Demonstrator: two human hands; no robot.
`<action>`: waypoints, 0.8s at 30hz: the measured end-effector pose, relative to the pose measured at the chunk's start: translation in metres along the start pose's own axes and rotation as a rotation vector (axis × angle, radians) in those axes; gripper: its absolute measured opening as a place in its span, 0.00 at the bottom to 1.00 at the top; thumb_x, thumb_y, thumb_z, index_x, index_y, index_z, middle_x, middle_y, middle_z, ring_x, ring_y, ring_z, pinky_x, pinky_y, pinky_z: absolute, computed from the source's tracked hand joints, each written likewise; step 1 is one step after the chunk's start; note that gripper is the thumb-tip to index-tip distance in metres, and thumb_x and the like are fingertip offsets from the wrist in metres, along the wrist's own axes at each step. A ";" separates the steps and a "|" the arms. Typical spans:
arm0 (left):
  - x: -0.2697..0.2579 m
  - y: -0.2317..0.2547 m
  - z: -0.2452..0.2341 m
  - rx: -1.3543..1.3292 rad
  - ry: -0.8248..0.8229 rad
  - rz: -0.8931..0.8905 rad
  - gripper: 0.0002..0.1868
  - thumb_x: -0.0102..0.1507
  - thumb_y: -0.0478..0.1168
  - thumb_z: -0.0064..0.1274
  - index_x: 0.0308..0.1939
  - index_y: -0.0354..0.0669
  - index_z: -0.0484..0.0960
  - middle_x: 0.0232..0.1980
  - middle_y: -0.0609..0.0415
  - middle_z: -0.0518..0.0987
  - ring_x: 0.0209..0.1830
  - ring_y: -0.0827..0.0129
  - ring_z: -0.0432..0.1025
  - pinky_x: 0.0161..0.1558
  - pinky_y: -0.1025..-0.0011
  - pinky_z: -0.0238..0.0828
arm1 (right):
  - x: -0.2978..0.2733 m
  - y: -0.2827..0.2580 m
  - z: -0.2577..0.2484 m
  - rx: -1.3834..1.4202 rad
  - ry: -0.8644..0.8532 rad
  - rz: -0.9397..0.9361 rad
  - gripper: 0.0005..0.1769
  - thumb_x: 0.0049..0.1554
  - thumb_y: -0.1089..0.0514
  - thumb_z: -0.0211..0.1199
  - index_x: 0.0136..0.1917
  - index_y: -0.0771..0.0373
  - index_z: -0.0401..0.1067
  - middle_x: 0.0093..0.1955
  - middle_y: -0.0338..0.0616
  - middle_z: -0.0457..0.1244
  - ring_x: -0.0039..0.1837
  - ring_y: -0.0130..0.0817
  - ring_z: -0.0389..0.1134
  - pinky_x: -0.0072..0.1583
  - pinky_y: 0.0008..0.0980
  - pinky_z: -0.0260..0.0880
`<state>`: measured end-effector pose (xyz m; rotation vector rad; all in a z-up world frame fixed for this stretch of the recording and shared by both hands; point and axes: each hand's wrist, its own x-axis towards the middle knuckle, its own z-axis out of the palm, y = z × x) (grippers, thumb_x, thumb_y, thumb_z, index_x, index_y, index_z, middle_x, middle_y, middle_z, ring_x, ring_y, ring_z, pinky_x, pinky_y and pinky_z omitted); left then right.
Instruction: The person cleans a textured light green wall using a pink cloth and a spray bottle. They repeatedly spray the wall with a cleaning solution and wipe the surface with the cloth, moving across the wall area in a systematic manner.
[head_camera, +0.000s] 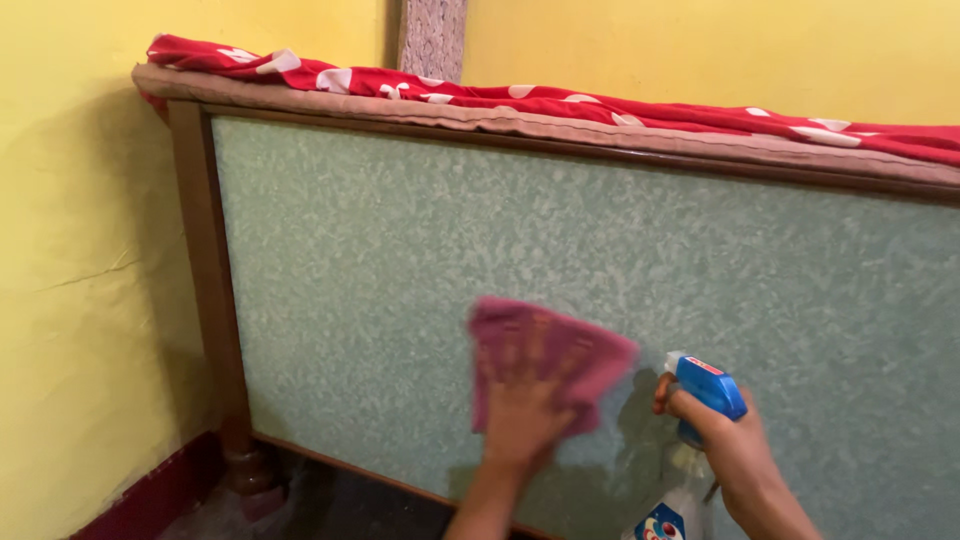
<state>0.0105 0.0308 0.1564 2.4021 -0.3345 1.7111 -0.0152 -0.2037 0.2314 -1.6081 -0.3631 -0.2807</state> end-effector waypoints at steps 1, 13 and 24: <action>-0.001 -0.016 -0.002 0.017 0.021 -0.072 0.43 0.59 0.65 0.53 0.78 0.71 0.60 0.84 0.46 0.41 0.83 0.40 0.34 0.72 0.28 0.29 | -0.001 0.000 0.003 -0.006 -0.007 -0.013 0.09 0.50 0.58 0.62 0.41 0.66 0.78 0.41 0.41 0.69 0.46 0.29 0.68 0.49 0.32 0.63; -0.116 -0.089 -0.018 0.188 -0.197 -0.519 0.50 0.58 0.69 0.49 0.78 0.57 0.51 0.81 0.29 0.34 0.78 0.30 0.35 0.66 0.28 0.41 | -0.014 0.019 0.005 -0.191 0.000 0.071 0.10 0.49 0.55 0.63 0.39 0.64 0.78 0.40 0.41 0.70 0.46 0.30 0.69 0.50 0.33 0.64; -0.066 0.061 0.039 -0.175 -0.180 0.312 0.35 0.55 0.55 0.63 0.67 0.63 0.78 0.85 0.51 0.53 0.85 0.45 0.42 0.73 0.27 0.32 | -0.012 0.011 -0.017 -0.081 0.025 0.039 0.10 0.50 0.58 0.64 0.41 0.66 0.80 0.39 0.42 0.70 0.44 0.32 0.69 0.48 0.34 0.66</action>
